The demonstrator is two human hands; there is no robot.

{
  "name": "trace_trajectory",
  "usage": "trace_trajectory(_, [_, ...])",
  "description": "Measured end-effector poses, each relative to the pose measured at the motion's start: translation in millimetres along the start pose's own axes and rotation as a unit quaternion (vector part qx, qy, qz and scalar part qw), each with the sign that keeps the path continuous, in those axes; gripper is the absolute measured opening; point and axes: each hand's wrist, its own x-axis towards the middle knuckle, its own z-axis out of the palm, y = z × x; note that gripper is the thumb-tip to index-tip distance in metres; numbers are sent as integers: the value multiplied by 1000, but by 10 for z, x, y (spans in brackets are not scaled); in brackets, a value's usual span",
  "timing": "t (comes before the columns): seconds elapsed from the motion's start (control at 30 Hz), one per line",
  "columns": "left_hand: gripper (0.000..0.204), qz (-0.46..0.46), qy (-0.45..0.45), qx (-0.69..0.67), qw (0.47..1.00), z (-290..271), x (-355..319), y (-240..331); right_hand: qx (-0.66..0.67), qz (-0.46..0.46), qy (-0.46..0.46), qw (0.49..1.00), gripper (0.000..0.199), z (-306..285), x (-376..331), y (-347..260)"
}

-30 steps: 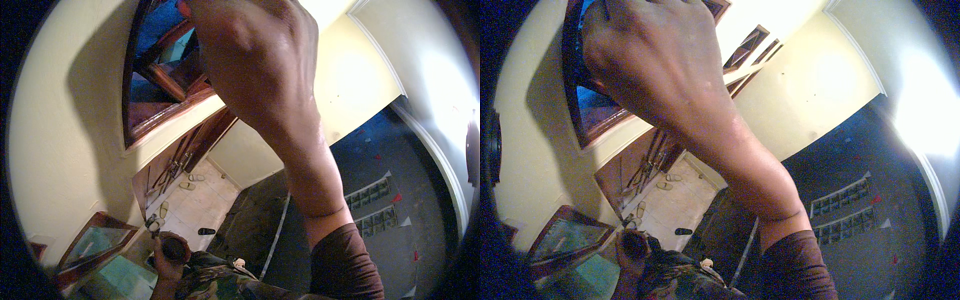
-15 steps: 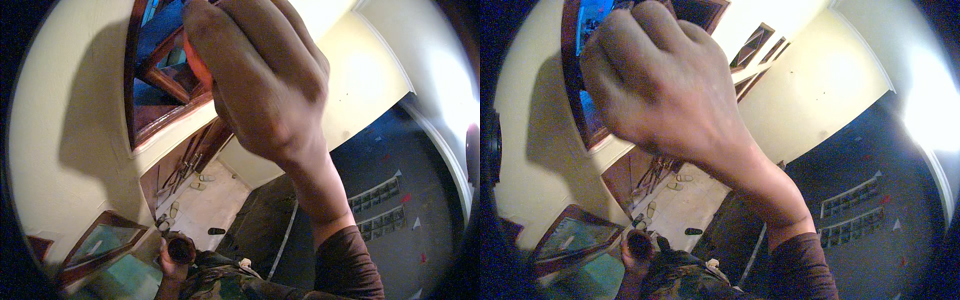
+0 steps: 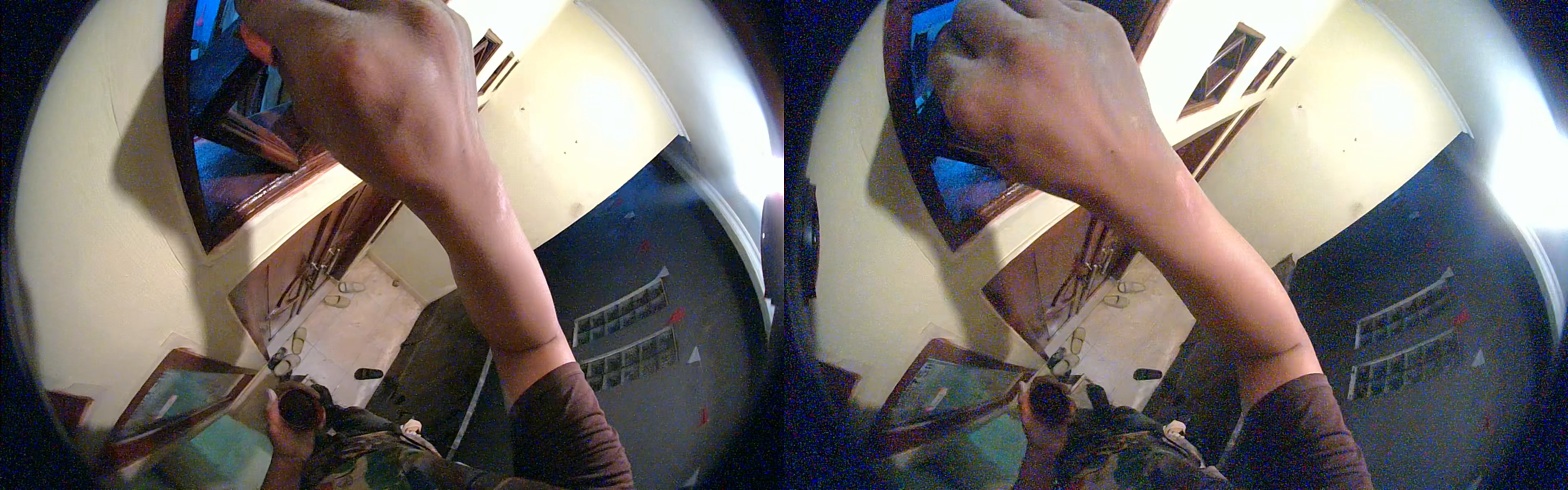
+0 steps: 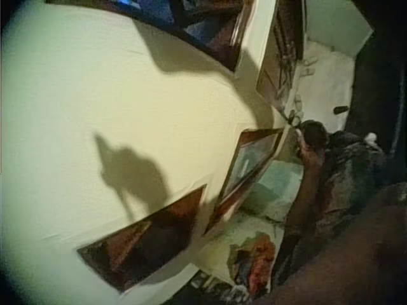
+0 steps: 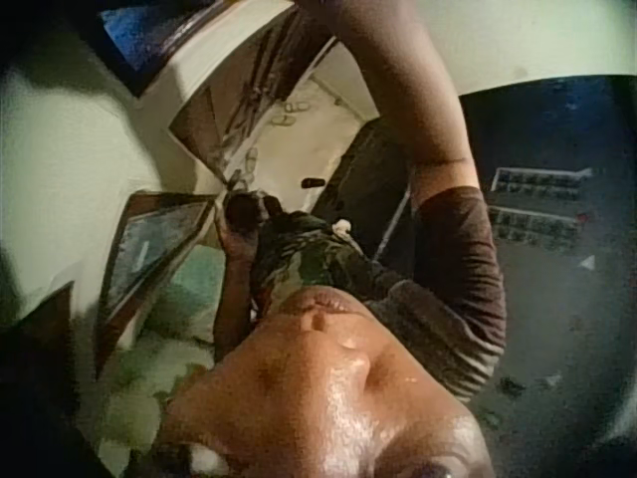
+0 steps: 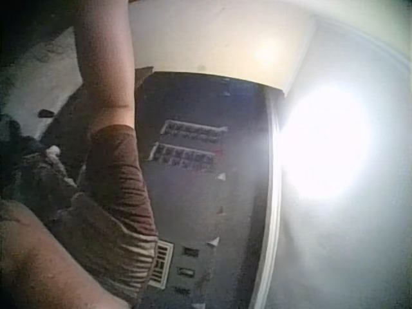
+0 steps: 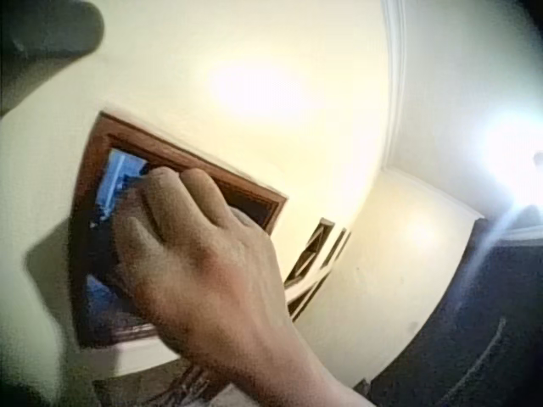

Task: The person paints the interior edges and frame of a small square window with a brush, periodically dipping the brush into a small container of brown paint and later wiping the window frame with a cloth.

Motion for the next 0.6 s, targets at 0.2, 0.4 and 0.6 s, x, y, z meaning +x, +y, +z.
trace_trajectory(0.2, [62, -13, -24, -13, 1000, -56, 28, 49, -7, 11, 97, 995, 13, 49, -217, -128])
trace_trajectory(0.4, [64, -18, 47, -102, 993, 106, -24, 111, -30, 4, 88, 996, 11, 174, -132, -4])
trace_trajectory(0.6, [67, -22, -4, -106, 994, 76, 42, -54, -45, 8, 110, 993, 13, 221, -28, 72])
